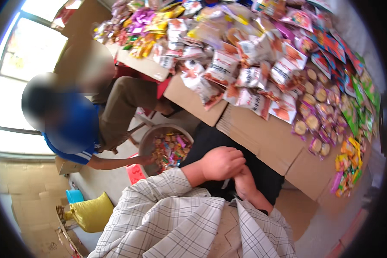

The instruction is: Sorting and organizing a large variety of packaged snacks from a table into a bowl or different piles.

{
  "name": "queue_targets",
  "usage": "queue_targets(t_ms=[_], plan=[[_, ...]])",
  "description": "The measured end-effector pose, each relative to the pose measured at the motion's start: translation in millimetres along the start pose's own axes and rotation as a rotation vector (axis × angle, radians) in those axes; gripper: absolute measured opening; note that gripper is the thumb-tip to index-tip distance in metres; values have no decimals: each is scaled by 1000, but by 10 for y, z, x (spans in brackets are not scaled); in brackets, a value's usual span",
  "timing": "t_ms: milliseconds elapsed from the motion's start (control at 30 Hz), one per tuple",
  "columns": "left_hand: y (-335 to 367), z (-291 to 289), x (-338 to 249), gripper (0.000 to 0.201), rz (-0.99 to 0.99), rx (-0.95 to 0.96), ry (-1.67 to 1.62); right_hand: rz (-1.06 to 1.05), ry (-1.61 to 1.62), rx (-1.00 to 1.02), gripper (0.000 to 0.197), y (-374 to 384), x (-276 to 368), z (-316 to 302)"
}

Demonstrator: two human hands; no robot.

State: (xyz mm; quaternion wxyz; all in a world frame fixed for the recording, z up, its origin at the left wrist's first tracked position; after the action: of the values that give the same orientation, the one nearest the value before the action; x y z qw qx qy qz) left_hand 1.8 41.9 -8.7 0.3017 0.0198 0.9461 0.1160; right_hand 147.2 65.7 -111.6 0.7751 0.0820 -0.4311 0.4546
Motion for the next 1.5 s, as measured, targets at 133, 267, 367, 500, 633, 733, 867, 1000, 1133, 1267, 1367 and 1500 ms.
queue_targets(t_ms=[133,267,367,500,633,733,867,1000,1133,1267,1367,1500], plan=[[103,63,26,14,-20,13,8,28,-1,-40,14,76,104,114],[172,183,76,14,-23,-3,23,22,63,-97,17,114,85,-11],[129,211,45,13,-14,-32,19,27,65,-75,22,93,61,-66],[-60,186,-19,15,-74,75,66,-47,-56,-29,11,39,142,74],[-446,-45,-174,25,-145,-24,-81,-88,-225,202,14,70,226,167],[-947,-265,-180,39,-186,-28,-103,-11,-357,166,15,102,225,250],[-1791,-428,78,37,-530,-168,-94,-57,-543,156,12,103,243,315],[-3193,270,986,32,-1407,-225,-518,-429,-1061,344,11,-16,327,685],[-4534,1067,1414,47,-1687,88,-546,-780,-1319,641,17,-53,340,1106],[-5307,1595,1306,51,-1724,295,-362,-735,-1566,958,43,-13,195,1322],[-5417,1701,1255,51,-1807,355,-389,-674,-1633,1001,48,68,114,1374],[-5132,1753,1388,49,-1756,284,-436,-655,-1675,1042,53,105,50,1361]])
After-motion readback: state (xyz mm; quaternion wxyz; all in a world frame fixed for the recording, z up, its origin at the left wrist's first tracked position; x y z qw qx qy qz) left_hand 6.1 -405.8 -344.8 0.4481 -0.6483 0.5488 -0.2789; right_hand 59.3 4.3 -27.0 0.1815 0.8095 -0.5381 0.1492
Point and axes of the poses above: each hand's wrist, its own y-axis towards the middle knuckle, its own z-axis out of the palm, x = y × z, the point moved 3 cm from there along y, towards the middle knuckle, and after that the axes turned 13 degrees about -z, right-handed, at the moved point
